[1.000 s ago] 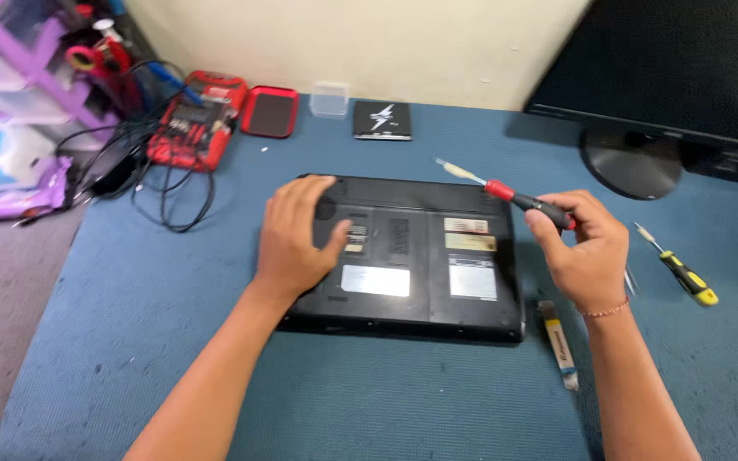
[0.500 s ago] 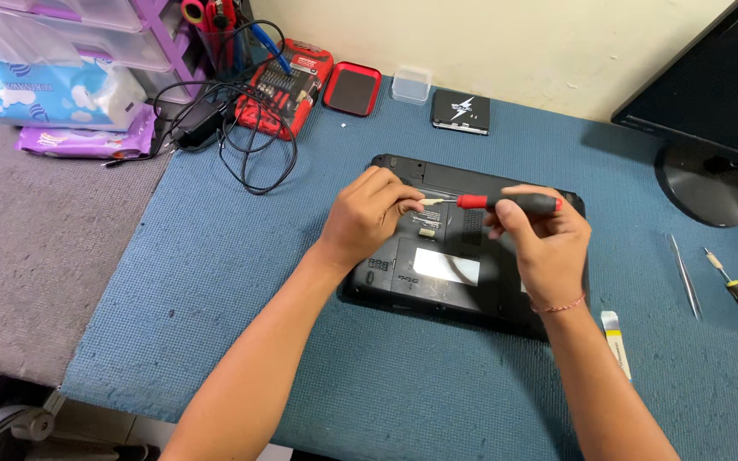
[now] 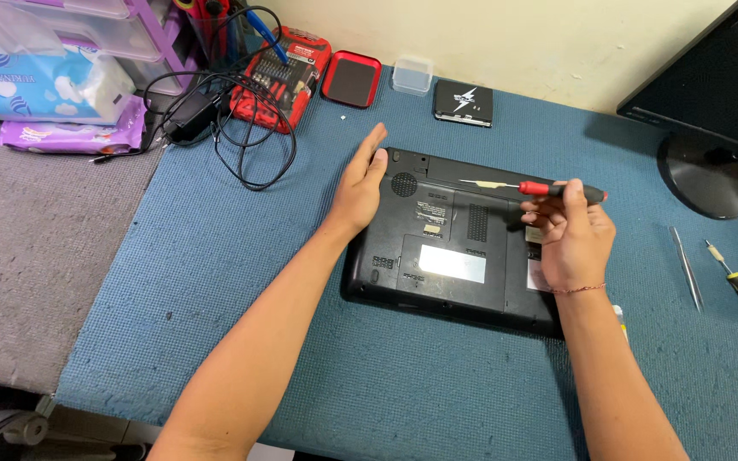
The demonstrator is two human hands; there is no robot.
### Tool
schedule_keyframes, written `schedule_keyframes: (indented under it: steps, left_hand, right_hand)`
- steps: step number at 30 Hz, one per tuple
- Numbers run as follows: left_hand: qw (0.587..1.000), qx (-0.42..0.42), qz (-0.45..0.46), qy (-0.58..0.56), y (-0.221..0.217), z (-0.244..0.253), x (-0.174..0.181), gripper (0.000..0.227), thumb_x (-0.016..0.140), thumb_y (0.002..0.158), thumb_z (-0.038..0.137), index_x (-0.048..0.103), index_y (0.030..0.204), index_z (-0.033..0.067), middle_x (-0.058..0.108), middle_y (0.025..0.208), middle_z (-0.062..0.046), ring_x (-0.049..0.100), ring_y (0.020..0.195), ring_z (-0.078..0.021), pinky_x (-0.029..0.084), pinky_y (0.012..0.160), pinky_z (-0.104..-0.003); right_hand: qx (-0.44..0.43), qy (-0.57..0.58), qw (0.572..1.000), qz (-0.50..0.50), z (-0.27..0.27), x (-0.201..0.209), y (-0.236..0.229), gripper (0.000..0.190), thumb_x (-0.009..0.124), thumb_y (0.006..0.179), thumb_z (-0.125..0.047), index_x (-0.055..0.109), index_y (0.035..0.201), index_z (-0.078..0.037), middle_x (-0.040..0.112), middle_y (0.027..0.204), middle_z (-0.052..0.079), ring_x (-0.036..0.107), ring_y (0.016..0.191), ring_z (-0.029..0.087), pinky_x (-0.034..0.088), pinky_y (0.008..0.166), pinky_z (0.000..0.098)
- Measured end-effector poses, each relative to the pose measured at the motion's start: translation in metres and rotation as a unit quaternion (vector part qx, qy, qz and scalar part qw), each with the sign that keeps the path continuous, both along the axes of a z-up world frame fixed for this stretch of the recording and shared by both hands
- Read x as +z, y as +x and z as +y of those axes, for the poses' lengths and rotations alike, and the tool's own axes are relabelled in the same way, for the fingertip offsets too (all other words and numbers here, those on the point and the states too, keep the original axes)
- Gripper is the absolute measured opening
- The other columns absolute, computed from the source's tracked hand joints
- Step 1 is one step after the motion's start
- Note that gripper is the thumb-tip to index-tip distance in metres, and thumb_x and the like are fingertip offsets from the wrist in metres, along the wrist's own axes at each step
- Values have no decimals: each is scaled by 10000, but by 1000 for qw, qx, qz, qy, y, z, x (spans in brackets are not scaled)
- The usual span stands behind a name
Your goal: The person uses a screwdriver to remove screws from the bottom of a laptop. They then use tweezers to pick up a small screw and place it on the table. The person continues to remove screws from the laptop.
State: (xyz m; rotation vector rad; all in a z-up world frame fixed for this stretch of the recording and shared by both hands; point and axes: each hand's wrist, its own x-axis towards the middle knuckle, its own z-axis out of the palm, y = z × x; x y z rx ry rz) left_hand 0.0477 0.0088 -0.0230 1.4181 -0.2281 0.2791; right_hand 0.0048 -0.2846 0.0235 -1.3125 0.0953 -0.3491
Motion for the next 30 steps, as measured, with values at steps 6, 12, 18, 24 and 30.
schedule_keyframes:
  steps: [6, 12, 18, 24, 30]
  left_hand:
    - [992, -9, 65, -112, -43, -11, 40, 655, 333, 1147, 428, 245, 1629, -6, 260, 1669, -317, 116, 1583, -456, 62, 1306, -543]
    - [979, 15, 105, -175, -53, -32, 34, 658, 315, 1053, 445, 312, 1585, 57, 337, 1669, -174, 268, 1577, -231, 176, 1298, -378]
    - [977, 7, 58, -203, -41, -33, 6, 627, 289, 1142, 462, 230, 1646, 93, 238, 1698, -215, 91, 1604, -348, -8, 1310, -463]
    - [978, -30, 43, -201, -5, -17, -18, 637, 242, 1155, 501, 293, 1646, 98, 598, 1422, -182, 414, 1468, -291, 224, 1274, -485]
    - [975, -39, 63, -209, -6, -18, -15, 601, 268, 1152, 502, 373, 1617, 136, 693, 1294, -96, 535, 1265, -159, 349, 1191, -335]
  right_hand:
    - [16, 62, 997, 45, -18, 8, 3, 333, 618, 1086, -396, 679, 1080, -69, 767, 971, 157, 798, 827, 266, 699, 723, 361]
    - [48, -38, 996, 67, -14, 25, 7, 268, 599, 1086, -371, 590, 1081, -103, 742, 1102, 199, 754, 908, 231, 659, 744, 297]
    - [80, -111, 984, -113, 75, 45, 39, 220, 513, 1143, -180, 519, 1267, 2, 718, 1060, 288, 769, 888, 322, 680, 751, 397]
    - [85, -312, 898, -300, 142, 65, 51, 218, 592, 1112, -88, 514, 1247, 64, 722, 817, 233, 707, 625, 273, 603, 559, 379]
    - [88, -339, 885, -307, 142, 62, 55, 237, 602, 1115, -119, 528, 1250, 62, 731, 824, 182, 694, 615, 234, 598, 586, 359]
